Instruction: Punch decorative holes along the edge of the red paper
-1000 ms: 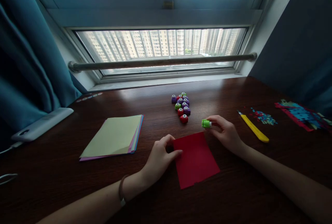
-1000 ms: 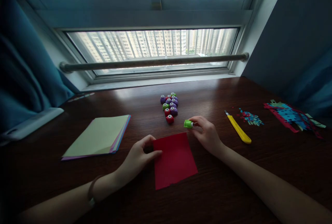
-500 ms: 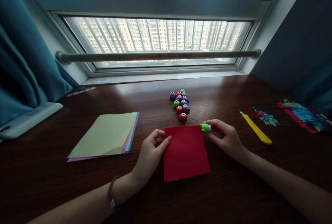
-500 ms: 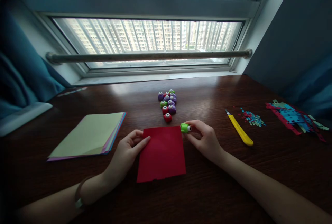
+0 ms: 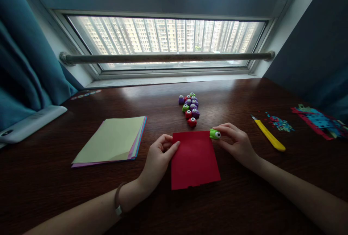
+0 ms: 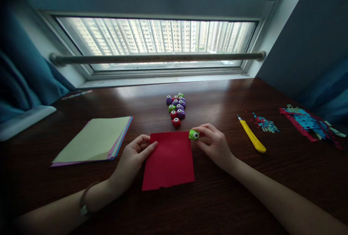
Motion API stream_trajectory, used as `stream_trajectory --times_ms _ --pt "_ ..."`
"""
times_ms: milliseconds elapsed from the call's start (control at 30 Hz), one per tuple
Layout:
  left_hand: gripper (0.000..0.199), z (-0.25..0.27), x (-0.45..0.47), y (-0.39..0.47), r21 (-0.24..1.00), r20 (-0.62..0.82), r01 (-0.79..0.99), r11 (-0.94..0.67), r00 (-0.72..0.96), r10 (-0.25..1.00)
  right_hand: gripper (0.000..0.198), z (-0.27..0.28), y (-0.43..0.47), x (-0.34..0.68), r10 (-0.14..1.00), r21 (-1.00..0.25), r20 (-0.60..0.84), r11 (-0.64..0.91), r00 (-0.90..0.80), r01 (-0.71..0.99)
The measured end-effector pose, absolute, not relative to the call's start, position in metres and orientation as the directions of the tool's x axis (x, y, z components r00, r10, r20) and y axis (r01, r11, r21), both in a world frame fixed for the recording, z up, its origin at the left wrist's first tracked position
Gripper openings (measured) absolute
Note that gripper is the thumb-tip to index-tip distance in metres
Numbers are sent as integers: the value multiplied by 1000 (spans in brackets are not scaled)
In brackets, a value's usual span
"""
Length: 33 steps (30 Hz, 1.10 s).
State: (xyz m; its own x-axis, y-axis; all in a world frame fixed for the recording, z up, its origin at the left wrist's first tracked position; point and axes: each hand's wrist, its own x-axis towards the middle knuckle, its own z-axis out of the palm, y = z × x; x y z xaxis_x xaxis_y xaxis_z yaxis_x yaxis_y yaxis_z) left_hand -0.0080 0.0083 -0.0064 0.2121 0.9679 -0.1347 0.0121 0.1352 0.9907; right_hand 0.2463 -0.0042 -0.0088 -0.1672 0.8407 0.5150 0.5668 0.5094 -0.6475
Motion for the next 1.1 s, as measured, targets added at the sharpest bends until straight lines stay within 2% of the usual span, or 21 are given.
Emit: stream_trajectory --times_ms 400,567,900,1000,1100 --pt "30 -5 -8 6 995 -93 52 84 196 976 30 -12 -4 245 816 -608 523 561 -248 562" --pt "30 -2 -8 4 988 -146 77 131 228 963 30 -13 -5 246 796 -571 539 586 -275 575" --pt "30 -6 -8 3 977 -165 181 115 292 942 28 -11 -5 245 800 -556 533 576 -276 599" --pt "27 -8 -10 5 953 -112 304 20 290 951 28 -12 -5 246 813 -567 513 563 -277 602" --pt "24 -7 -11 7 828 58 525 -194 265 963 29 -14 -4 247 825 -572 484 551 -292 608"
